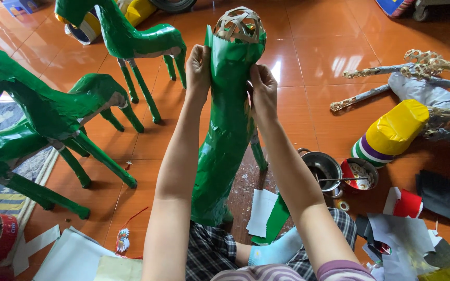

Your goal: Decorating animal-shaped bamboo frames with green paper and gold foil.

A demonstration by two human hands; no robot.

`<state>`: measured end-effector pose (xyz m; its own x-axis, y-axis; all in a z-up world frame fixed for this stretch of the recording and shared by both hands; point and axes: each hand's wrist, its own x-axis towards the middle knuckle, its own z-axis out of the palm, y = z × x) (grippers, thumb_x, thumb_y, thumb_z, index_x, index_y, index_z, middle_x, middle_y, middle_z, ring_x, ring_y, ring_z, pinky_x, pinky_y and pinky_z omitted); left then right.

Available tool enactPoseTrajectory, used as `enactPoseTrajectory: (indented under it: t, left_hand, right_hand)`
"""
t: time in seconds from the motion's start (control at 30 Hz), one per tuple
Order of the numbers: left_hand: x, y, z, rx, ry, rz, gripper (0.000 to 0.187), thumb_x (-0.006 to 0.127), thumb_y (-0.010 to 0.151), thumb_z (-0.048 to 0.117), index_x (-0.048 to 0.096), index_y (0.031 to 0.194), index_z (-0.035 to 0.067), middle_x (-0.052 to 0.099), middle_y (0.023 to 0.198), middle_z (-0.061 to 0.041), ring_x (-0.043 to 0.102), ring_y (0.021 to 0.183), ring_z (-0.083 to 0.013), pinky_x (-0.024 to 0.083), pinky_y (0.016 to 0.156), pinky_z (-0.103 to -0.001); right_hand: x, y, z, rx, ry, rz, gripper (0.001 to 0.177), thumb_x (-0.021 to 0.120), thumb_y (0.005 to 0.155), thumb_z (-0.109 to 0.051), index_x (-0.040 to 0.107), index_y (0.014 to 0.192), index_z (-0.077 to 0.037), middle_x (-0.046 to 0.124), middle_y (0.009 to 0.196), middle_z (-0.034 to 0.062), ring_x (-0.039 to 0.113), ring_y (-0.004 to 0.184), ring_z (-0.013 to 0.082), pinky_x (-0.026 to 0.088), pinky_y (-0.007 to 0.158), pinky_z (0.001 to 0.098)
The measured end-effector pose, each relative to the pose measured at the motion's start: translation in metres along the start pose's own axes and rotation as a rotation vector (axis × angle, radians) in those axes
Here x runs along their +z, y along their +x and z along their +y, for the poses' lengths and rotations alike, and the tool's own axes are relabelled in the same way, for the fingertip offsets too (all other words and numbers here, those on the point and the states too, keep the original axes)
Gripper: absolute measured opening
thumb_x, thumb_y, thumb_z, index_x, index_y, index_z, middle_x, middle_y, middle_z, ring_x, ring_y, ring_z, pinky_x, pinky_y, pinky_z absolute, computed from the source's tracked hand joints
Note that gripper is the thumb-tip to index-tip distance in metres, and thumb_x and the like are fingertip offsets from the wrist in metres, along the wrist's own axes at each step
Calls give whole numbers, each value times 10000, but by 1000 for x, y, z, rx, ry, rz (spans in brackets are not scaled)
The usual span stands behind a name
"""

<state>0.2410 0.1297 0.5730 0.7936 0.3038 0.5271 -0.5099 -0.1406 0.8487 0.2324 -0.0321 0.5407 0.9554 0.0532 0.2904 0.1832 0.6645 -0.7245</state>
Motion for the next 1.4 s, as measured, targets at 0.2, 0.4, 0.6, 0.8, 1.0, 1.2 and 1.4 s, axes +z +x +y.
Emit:
enactPoseTrajectory:
  t: [0.2,0.4,0.6,0.8,1.0,1.2,1.4]
  left_hand:
    - [1,4,-13,-83,-101,23,307,523,951,402,546,852,112,525,784,23,461,722,-80,391,624,-232]
    - [0,7,-24,-148,-159,6,321,520,944,423,536,877,109,514,803,19,454,732,-79,403,640,-239]
    - [3,11,-15,-319,-182,18,217,462,902,57,513,1106,110,537,853,-74,521,627,-111,444,525,-244]
    - [-4,13,-21,-137,118,64,285,500,925,-3,503,1166,148,580,953,-70,575,865,-148,489,798,-274]
    - [-1,-12,39,-180,16,67,483,360,975,393,558,1286,81,651,1269,-155,643,1165,-249,485,998,-385]
    - [19,-28,95,-472,-22,-170,877,177,727,712,687,1075,90,660,763,-7,616,728,-101,519,681,-220]
    - [7,-17,54,-373,-131,-218,1061,238,773,734,77,1508,-14,53,1601,-188,36,1494,-274,88,1201,-374]
  right_hand:
    - [3,1,0,-23,89,-44,204,671,905,-256,574,768,-139,472,706,-42,434,677,99,380,629,258]
    - [-1,7,7,12,145,-56,188,688,893,-261,599,773,-147,518,719,-47,481,700,103,437,651,259]
    - [-12,23,24,-18,194,-107,185,704,883,-242,588,790,-130,569,745,-18,519,702,99,441,611,223]
    - [-7,12,13,-116,6,6,145,559,951,-116,546,806,-121,406,676,-35,355,629,75,295,558,233]
    - [32,-25,-35,-592,-450,160,81,520,1004,-127,538,1082,-130,389,688,-27,347,616,81,271,575,267]
    - [48,-3,-20,-350,-517,299,405,420,995,-193,345,1392,-230,359,645,-23,344,544,102,301,544,304]
    - [41,14,-14,-383,-568,313,504,425,1007,-430,322,1428,-174,404,571,-27,377,483,87,266,480,298]
